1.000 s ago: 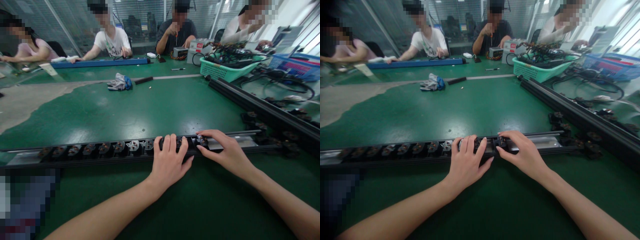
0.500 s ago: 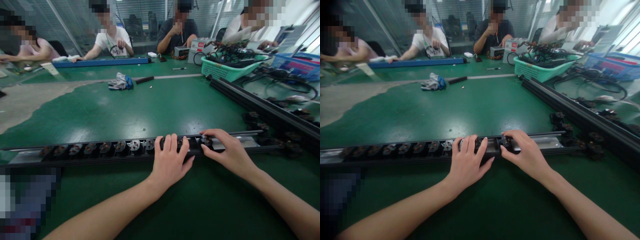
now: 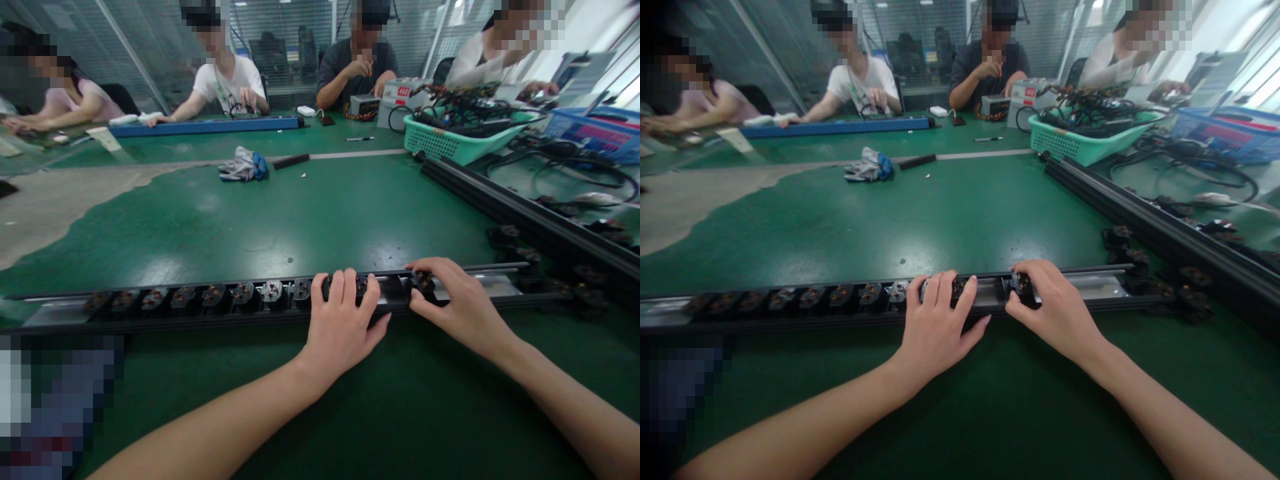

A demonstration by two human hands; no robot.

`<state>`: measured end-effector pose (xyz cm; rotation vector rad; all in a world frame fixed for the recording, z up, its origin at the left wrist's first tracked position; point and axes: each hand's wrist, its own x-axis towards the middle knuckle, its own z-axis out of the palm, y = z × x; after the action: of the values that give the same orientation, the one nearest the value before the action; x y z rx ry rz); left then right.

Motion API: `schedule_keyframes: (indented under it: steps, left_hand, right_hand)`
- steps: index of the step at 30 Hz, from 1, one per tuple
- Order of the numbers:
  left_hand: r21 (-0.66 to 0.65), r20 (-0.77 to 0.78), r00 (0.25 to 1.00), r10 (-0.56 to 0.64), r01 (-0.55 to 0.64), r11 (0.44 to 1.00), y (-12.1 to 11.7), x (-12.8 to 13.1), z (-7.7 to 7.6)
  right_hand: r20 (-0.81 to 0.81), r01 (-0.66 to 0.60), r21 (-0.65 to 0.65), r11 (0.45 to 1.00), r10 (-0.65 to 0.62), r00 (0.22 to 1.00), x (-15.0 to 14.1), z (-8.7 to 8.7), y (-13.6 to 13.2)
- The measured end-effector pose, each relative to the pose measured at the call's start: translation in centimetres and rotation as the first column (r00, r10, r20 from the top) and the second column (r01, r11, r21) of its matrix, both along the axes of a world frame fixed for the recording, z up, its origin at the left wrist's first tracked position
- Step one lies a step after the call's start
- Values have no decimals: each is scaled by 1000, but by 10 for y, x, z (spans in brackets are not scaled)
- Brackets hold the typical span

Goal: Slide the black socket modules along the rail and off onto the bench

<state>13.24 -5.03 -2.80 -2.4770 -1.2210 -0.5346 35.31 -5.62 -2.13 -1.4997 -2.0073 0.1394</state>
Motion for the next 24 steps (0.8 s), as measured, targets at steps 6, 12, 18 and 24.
schedule_keyframes:
  steps: [6, 12, 18, 24]
  left_hand:
    - [4, 0, 1000, 3, -3, 1000, 0, 0, -1]
    - [11, -4, 1000, 3, -3, 1000, 0, 0, -2]
    - [4, -1, 1000, 4, -4, 1000, -1, 0, -2]
    - [-7, -9, 1000, 4, -4, 1000, -2, 0, -1]
  right_hand:
    - [3, 3, -10, 1000, -3, 1000, -1, 0, 1]
    - [-2, 9, -8, 1000, -9, 1000, -2, 1, 1]
    - [6, -22, -20, 1000, 22, 1000, -1, 3, 0]
    - [59, -13, -18, 1000, 14, 998, -1, 4, 0]
